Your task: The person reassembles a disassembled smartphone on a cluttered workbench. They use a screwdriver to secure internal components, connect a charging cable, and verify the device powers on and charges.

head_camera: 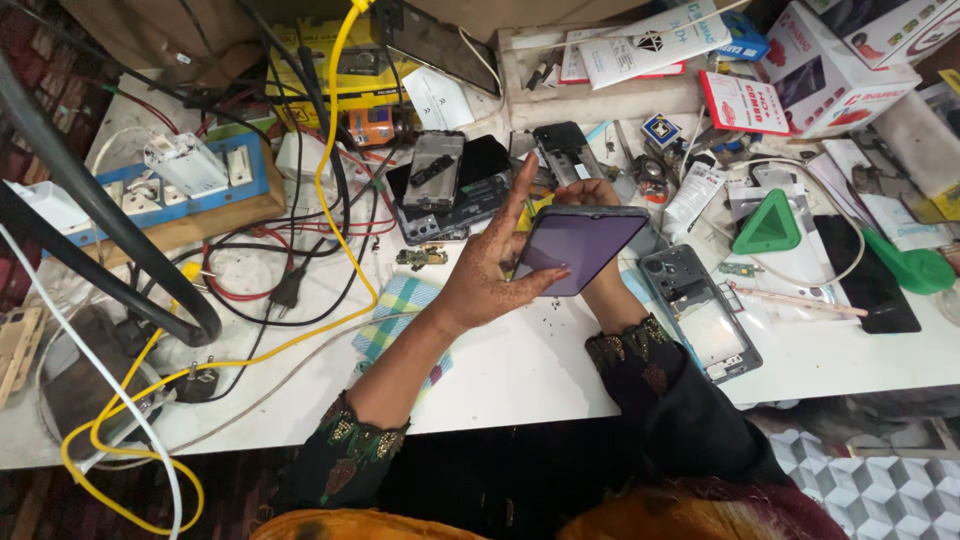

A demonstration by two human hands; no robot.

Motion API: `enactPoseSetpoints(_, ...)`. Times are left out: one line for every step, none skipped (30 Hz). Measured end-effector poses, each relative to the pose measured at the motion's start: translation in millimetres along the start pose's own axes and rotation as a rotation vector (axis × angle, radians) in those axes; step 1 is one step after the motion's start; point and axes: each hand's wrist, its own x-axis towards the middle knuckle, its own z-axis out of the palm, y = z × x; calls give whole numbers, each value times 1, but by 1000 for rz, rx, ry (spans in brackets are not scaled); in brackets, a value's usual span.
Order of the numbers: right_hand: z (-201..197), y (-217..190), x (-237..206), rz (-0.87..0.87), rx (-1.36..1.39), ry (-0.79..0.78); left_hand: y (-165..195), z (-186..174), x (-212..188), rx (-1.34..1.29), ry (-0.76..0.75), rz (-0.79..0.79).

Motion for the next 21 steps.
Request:
enactPoseSetpoints(0,0,0,9,21,3,0,0,0,1,2,-1)
enactPoseSetpoints(0,1,0,17,43,6,1,0,-1,3,3,-3)
enactPoseSetpoints(0,1,0,26,64,9,1,1,-1,5,6,-4)
enactPoseSetpoints(1,1,-1,12,31,13,2,1,-1,-5,5,-6)
enactPoseSetpoints(1,1,-2,-2,-2,16,2,1,-1,-14,5,-8)
enactPoseSetpoints(2,1,-2,-16,-35,20,2,1,-1,-24,5,-9)
enactPoseSetpoints(1,1,-3,-18,-23,10,2,1,-1,-13,3,-3)
enactPoseSetpoints(1,0,-3,-21,-11,-1,2,1,-1,-2,2,3)
enactPoseSetpoints(1,-1,-4,-24,2,-11,3,0,-1,9,0,9)
enactPoseSetpoints(1,-1,-4,-25,-1,-16,3,1,-1,20,2,1)
enactPoseSetpoints(0,-1,-4,-27,-3,-22,3,1,-1,31,4,-7)
enactPoseSetpoints(0,-2,-4,-29,-6,-27,3,1,0,42,6,-16)
enactPoseSetpoints(0,-1,-4,-29,4,-30,3,1,-1,40,8,-24)
enactPoseSetpoints(0,-1,-5,-30,15,-32,4,0,-1,38,9,-32)
enactPoseSetpoints(0,0,-5,-30,27,-35,4,0,-1,36,10,-40)
enactPoseSetpoints(-1,0,-4,-18,28,-30,4,1,-1,33,11,-44)
enactPoseSetpoints(-1,1,-3,-7,29,-24,5,1,-1,29,11,-47)
enactPoseSetpoints(-1,1,-2,4,30,-19,5,1,-1,25,12,-50)
enactPoseSetpoints(-1,0,-3,2,38,-25,6,1,0,34,11,-35)
enactPoseSetpoints(-1,-1,-4,0,46,-31,6,1,0,43,10,-20)
enactPoseSetpoints(0,-3,-5,-2,55,-38,6,1,0,52,10,-4)
